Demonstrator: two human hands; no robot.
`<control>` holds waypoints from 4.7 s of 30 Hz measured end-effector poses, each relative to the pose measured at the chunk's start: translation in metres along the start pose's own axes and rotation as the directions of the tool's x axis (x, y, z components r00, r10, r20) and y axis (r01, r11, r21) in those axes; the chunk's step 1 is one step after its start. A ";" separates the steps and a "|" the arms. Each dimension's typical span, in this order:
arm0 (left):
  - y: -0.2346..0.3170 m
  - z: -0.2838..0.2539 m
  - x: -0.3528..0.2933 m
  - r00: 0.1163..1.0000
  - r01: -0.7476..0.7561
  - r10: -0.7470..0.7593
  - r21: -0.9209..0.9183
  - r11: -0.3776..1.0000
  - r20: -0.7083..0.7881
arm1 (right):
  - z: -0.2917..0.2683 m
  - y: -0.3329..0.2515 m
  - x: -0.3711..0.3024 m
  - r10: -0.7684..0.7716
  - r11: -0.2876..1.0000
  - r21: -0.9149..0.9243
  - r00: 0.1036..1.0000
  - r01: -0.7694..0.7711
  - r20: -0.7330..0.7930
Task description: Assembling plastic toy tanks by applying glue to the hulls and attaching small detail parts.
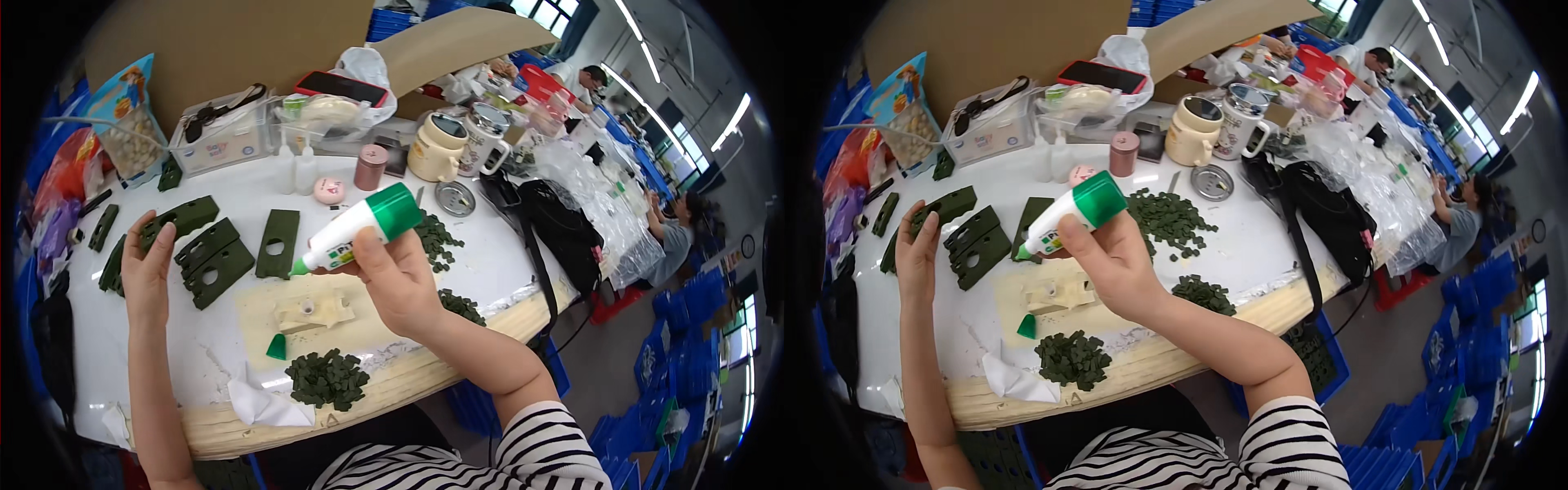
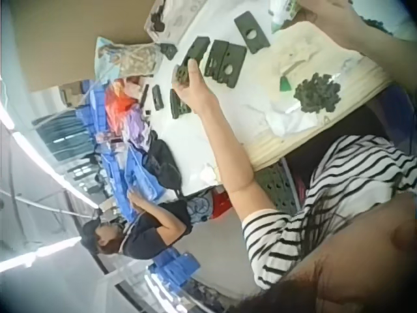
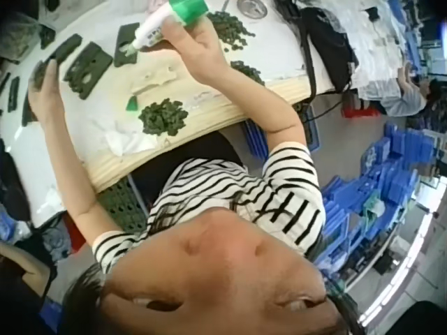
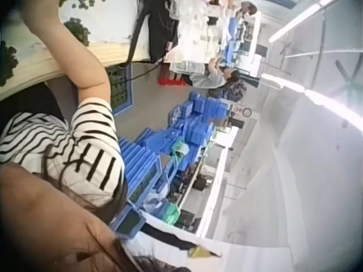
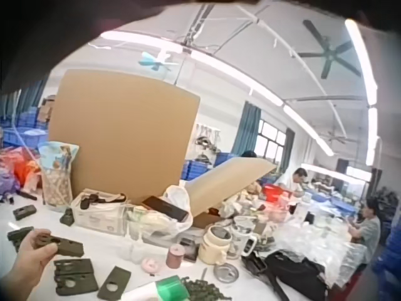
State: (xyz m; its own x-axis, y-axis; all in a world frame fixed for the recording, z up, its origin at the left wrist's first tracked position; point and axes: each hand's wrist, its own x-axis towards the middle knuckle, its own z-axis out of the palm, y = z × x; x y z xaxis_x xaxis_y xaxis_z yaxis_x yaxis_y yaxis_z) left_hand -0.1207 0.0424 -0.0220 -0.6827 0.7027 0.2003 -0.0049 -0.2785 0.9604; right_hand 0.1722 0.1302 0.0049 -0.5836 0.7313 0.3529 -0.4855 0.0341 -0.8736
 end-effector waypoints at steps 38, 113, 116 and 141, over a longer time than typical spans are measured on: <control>0.036 -0.064 -0.001 0.995 -0.031 0.087 0.987 -0.155 0.045 | -0.012 -0.004 -0.002 -0.187 0.975 -0.107 0.979 0.196 0.086; 0.037 0.051 -0.078 0.666 -0.651 0.318 0.318 0.689 0.674 | -0.008 -0.001 0.001 -0.057 0.969 -0.227 0.979 0.102 0.195; 0.037 0.050 -0.079 0.664 -0.655 0.324 0.316 0.686 0.674 | -0.008 -0.003 0.001 -0.041 0.968 -0.235 0.979 0.089 0.198; 0.037 0.051 -0.079 0.668 -0.649 0.331 0.304 0.697 0.667 | -0.008 -0.001 0.000 -0.067 0.960 -0.254 0.980 0.115 0.188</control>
State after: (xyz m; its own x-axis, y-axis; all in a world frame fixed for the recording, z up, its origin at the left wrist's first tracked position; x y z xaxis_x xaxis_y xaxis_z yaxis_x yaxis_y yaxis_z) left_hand -0.0299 0.0099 0.0074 0.0297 0.8138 0.5804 0.6622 -0.4510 0.5984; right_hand 0.1783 0.1356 0.0032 -0.6616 0.5862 0.4676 -0.3678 0.2897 -0.8836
